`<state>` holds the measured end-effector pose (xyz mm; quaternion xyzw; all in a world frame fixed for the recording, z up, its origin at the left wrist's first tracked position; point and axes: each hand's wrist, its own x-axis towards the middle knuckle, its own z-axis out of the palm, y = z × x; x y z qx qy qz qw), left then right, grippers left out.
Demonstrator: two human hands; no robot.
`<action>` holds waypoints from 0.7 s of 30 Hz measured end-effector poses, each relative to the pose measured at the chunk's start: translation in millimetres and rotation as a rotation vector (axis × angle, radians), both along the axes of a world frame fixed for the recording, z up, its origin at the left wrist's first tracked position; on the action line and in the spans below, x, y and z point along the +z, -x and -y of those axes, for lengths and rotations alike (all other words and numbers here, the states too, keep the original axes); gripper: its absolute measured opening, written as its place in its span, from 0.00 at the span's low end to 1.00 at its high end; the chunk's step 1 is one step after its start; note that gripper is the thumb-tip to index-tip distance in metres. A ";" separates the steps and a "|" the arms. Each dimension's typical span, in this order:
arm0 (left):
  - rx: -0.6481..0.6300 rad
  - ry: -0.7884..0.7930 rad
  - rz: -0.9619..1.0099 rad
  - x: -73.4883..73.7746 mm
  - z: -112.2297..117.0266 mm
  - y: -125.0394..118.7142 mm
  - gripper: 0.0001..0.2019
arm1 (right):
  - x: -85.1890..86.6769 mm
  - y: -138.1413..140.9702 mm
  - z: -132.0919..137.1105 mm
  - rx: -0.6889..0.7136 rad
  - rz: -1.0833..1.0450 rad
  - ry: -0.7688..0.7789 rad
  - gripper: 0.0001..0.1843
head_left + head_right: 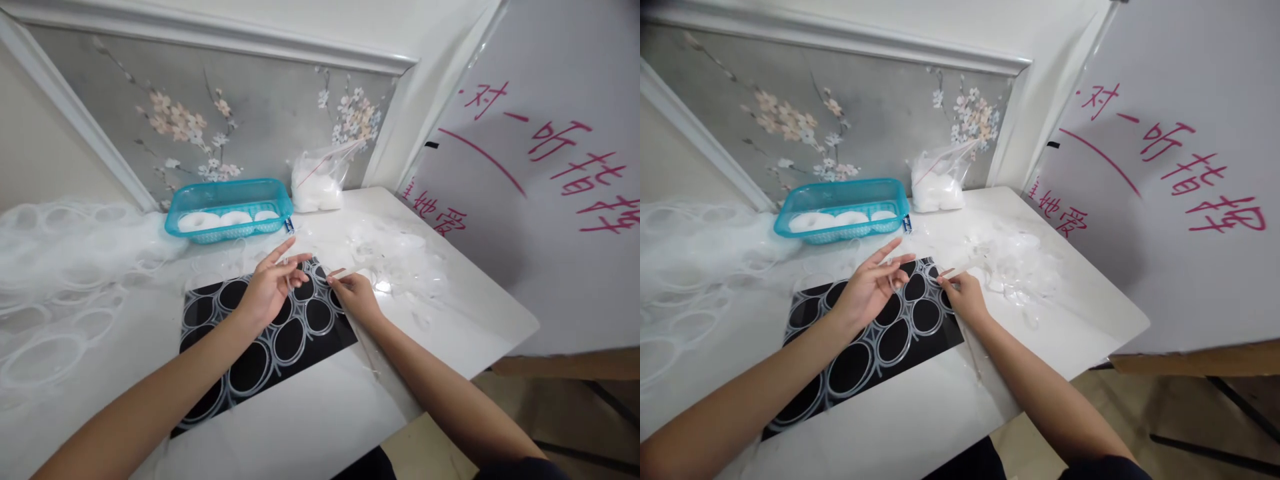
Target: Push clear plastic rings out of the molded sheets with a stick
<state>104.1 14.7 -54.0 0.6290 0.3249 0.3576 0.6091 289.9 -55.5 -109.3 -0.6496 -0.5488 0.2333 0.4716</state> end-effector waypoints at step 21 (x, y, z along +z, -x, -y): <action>-0.213 -1.337 -0.708 -49.9 19.0 -0.9 0.12 | 2.8 0.4 3.5 0.025 -0.048 0.032 0.13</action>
